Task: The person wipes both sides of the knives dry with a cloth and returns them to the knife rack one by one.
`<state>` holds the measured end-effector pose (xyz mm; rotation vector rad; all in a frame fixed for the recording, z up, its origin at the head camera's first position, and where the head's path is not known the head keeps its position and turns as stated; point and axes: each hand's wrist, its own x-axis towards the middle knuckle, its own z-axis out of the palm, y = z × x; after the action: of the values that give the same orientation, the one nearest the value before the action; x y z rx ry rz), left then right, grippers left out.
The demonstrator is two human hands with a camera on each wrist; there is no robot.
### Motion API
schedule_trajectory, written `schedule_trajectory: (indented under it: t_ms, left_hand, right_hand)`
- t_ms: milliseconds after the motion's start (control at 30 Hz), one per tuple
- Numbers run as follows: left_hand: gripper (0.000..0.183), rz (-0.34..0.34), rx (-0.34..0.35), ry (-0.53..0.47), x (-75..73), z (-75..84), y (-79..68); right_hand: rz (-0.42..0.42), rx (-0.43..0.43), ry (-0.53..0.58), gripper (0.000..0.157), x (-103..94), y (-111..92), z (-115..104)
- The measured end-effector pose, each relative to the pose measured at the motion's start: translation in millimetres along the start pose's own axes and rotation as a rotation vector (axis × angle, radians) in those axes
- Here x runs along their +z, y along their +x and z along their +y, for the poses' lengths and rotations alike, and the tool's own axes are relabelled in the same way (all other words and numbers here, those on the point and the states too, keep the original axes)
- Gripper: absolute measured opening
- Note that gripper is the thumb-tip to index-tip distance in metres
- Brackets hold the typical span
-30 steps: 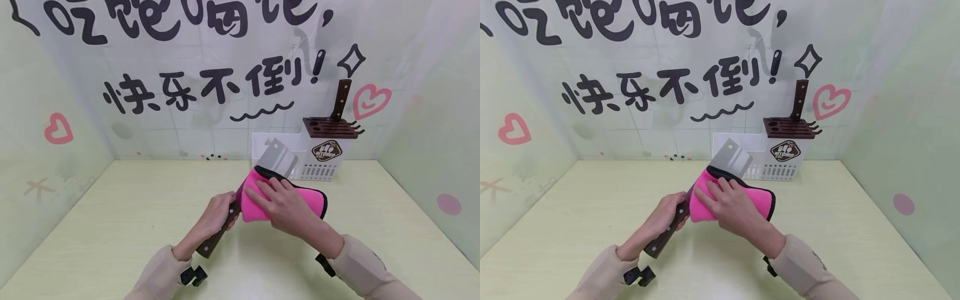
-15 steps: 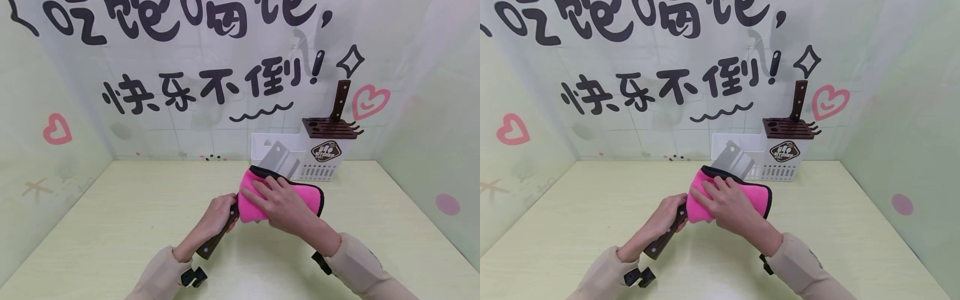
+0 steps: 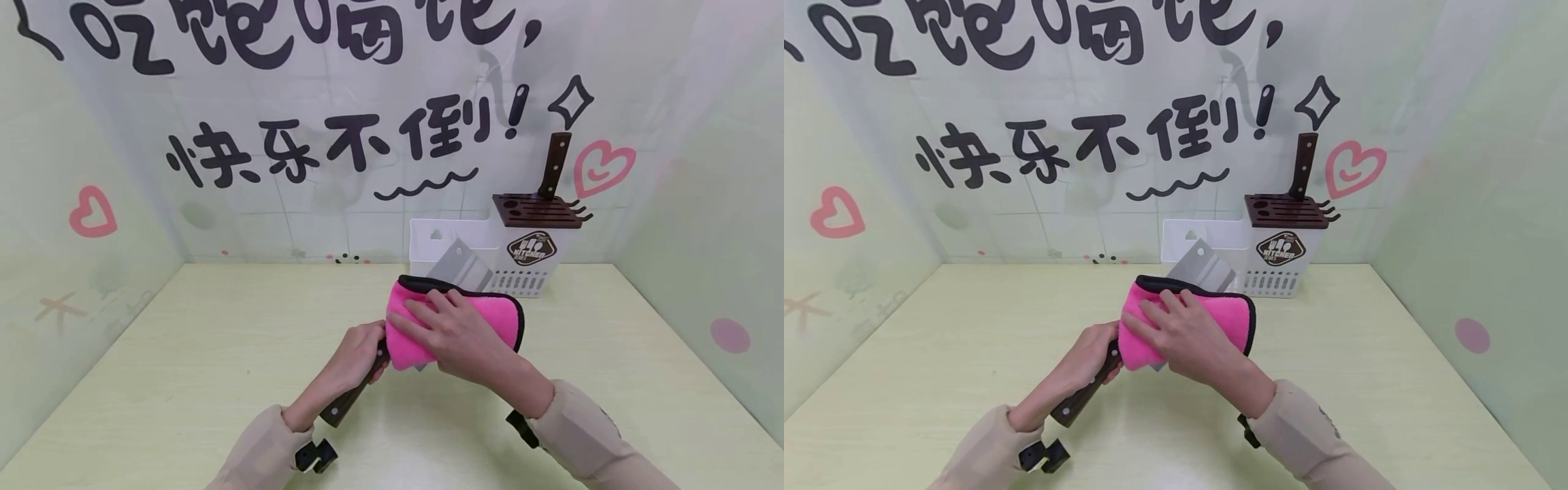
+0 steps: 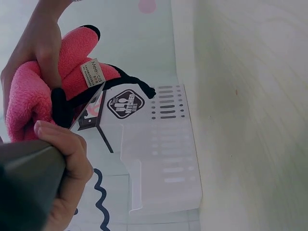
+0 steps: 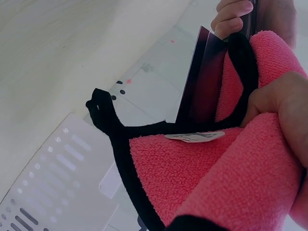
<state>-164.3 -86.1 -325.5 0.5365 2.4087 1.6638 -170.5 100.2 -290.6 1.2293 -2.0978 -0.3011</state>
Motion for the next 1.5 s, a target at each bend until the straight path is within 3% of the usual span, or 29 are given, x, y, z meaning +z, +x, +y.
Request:
schedule_trajectory:
  t_ms: [300, 500, 1000, 1500]
  left_hand:
    - [0.033, -0.002, 0.019, 0.018, -0.7, 2.1, 0.2]
    - [0.031, 0.0, -0.011, 0.001, -0.9, 2.0, -1.3]
    - [0.028, 0.002, -0.012, -0.002, -2.0, 5.0, -3.8]
    - [0.029, 0.003, -0.013, 0.026, -1.0, 2.5, -3.8]
  right_hand:
    - [0.007, 0.013, 0.011, 0.069, -2.9, 0.7, 4.0]
    - [0.001, 0.038, 0.017, 0.068, -3.4, -0.3, 8.3]
    - [0.048, 0.156, 0.042, 0.073, 0.4, -5.6, 22.0]
    - [0.039, 0.245, 0.067, 0.074, 3.9, -10.3, 33.9]
